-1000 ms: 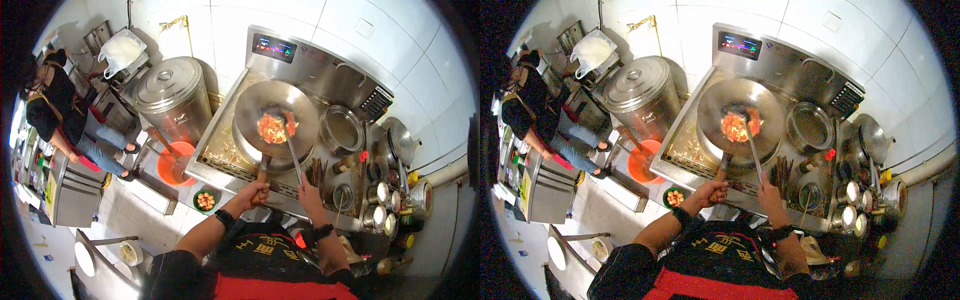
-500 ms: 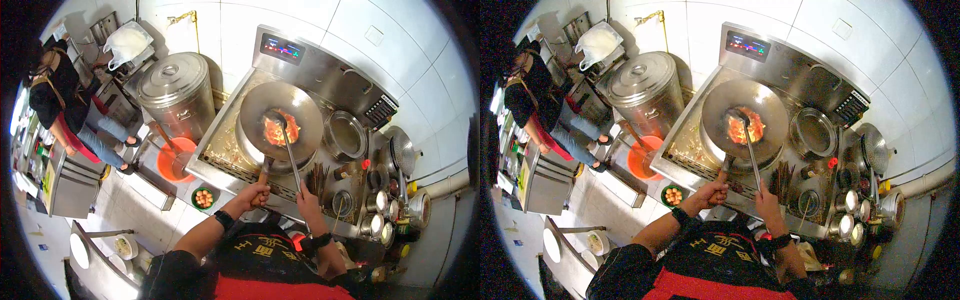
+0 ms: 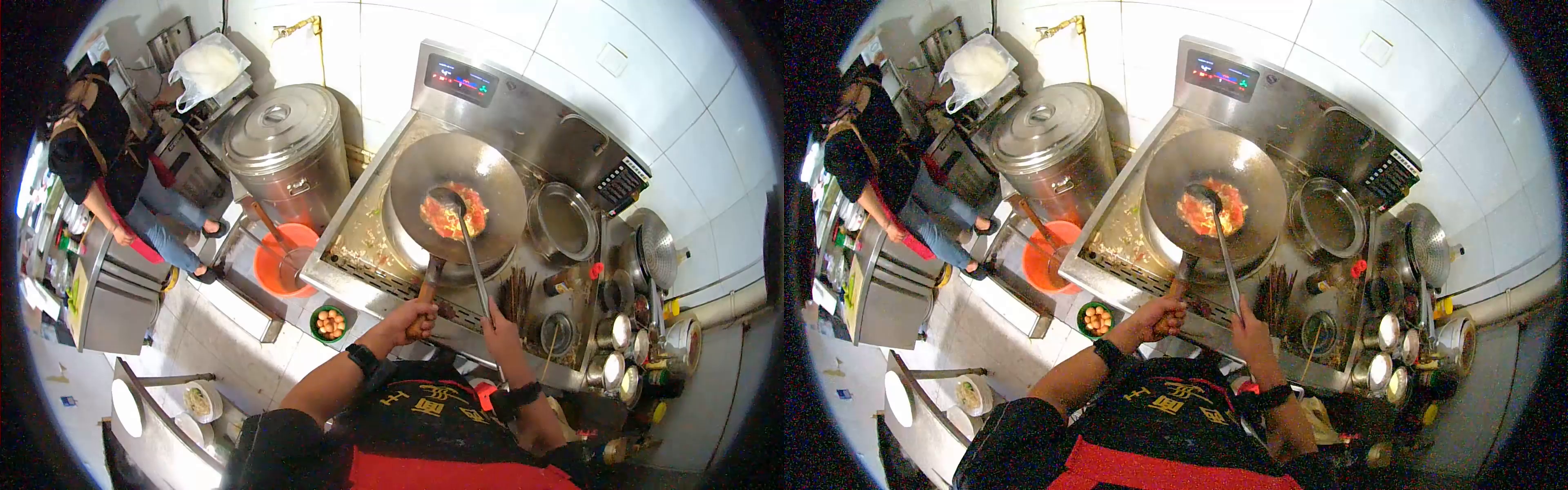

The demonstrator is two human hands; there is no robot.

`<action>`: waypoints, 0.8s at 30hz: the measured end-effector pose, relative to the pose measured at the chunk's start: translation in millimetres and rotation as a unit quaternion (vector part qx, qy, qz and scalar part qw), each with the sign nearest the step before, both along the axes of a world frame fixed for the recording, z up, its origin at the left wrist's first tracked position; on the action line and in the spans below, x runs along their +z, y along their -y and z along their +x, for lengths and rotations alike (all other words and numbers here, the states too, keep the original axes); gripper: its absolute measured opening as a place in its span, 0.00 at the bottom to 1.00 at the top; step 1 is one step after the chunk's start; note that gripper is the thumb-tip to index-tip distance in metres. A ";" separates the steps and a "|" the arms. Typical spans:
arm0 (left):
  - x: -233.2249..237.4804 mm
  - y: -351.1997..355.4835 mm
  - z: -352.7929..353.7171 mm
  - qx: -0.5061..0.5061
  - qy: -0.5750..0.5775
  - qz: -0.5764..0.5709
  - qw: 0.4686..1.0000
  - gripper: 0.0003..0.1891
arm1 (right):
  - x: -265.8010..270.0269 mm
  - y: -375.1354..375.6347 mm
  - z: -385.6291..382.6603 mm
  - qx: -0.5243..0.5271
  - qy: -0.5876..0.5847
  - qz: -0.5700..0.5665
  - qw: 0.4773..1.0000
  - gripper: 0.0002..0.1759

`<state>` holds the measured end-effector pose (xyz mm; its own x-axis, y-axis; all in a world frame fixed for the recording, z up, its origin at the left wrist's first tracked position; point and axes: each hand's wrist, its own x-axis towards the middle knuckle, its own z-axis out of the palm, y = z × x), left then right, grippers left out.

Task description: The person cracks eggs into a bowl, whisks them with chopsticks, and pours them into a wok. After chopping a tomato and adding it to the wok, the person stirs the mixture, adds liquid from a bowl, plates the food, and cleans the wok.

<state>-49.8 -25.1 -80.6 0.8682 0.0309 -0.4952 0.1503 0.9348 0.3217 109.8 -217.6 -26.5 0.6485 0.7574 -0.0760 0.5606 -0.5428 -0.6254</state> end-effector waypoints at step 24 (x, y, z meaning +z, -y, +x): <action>-4.3 2.2 -0.3 0.002 0.008 0.001 1.000 0.08 | -4.0 3.1 7.0 -0.022 -0.046 0.026 0.998 0.31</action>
<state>-50.1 -27.3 -84.9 0.8754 0.0365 -0.4819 0.1409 0.9346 0.3267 116.8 -220.7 -30.5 0.6737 0.7325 -0.0974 0.4761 -0.5310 -0.7010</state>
